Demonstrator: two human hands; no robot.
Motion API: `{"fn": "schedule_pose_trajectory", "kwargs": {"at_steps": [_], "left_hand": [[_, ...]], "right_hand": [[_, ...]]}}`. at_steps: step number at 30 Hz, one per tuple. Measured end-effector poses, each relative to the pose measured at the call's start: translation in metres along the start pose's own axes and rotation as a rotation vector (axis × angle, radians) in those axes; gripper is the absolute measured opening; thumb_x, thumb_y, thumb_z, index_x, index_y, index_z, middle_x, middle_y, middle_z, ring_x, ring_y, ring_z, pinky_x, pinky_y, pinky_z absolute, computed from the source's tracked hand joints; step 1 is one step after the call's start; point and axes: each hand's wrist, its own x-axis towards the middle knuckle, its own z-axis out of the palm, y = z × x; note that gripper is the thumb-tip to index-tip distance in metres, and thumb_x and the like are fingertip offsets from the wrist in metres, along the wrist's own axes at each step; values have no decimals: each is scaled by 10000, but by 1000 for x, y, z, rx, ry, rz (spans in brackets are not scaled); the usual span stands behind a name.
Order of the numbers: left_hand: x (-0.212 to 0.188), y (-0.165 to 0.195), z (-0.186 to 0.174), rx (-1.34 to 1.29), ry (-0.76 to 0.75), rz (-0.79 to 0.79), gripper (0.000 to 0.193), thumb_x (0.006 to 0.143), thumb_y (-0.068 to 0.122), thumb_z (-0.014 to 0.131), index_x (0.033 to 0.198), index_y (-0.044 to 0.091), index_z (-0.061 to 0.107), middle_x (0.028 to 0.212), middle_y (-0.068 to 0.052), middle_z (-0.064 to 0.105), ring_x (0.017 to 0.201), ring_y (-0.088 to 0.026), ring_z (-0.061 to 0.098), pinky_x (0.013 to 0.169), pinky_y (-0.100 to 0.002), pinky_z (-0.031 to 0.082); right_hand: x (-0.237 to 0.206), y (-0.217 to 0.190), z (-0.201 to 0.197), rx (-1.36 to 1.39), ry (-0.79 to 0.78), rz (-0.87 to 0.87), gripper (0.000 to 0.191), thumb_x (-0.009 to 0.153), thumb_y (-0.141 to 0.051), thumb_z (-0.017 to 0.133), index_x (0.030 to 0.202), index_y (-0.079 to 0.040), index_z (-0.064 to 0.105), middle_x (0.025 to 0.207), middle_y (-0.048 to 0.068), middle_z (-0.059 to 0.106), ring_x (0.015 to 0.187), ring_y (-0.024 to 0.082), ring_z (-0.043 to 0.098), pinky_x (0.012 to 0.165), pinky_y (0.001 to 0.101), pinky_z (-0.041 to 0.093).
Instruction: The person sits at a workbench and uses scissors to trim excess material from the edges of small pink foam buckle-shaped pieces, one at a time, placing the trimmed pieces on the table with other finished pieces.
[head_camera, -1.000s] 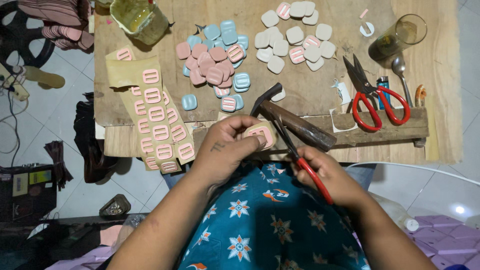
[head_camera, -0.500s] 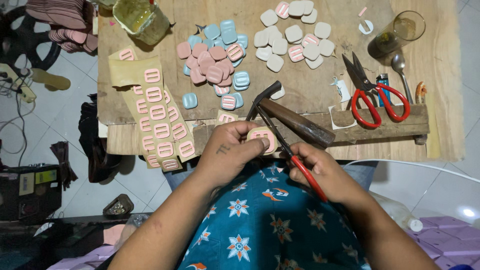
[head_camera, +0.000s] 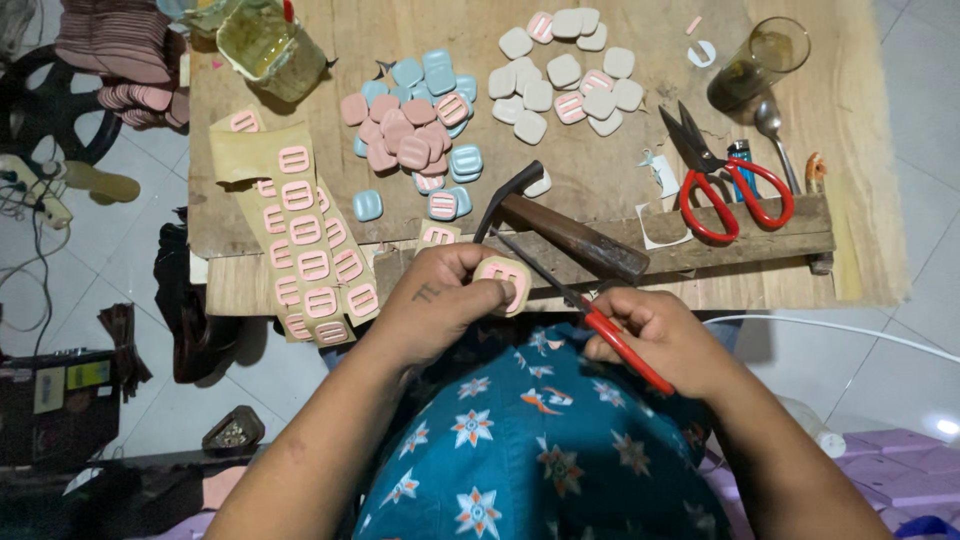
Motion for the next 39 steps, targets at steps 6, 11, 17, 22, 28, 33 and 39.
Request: {"fn": "schedule_pose_trajectory", "kwargs": {"at_steps": [6,11,17,22,28,33,39], "left_hand": [[9,-13,-41,312,491,111,174,870,147,640,966,11,691,804,-27,717,701,-93,652,639,-252,538],[17,-38,-65,234,745,323,186,969,188,656,987,3,663,870,-37,703,764,-95,619,700,-268,504],[19,-55,-63,361,833,514,173,1028,173,648,1015,0,635,912,-77,682,823,-138,617,757,-294,520],[16,-58,-61,545,891,474,184,1003,187,657,1046,8,664,868,-141,713,778,-216,696,711,-346,539],[19,-65,-66,598,900,486,231,983,179,684,1118,-5,645,905,-180,715,817,-261,719,727,-361,546],[18,-68,-63,368,838,577,248,1009,163,664,1194,10,602,969,-129,741,856,-189,722,771,-296,568],[14,-66,-65,496,840,389,303,1004,177,621,1270,35,642,753,-87,675,563,-131,586,589,-306,484]], "right_hand": [[6,-10,-15,-447,616,-404,500,826,-294,815,1182,11,642,907,92,687,838,199,630,780,311,520],[61,-28,-48,-821,912,-288,478,978,-380,732,1215,24,638,1063,251,688,971,415,660,818,469,509],[135,-47,-49,-714,854,-30,408,869,-320,753,1113,-10,649,972,185,725,924,373,696,823,463,519],[149,-44,-40,-751,768,-124,434,865,-304,788,1159,-13,656,963,183,719,898,349,696,800,443,524],[153,-34,-41,-868,756,-322,401,934,-297,812,1144,16,674,959,188,723,876,346,699,773,437,529],[153,-31,-41,-893,758,-416,372,956,-276,810,1127,28,678,952,188,721,859,341,704,773,426,539],[153,-36,-39,-901,699,-348,393,933,-303,811,1123,22,699,911,194,717,827,334,703,756,427,537]]}}
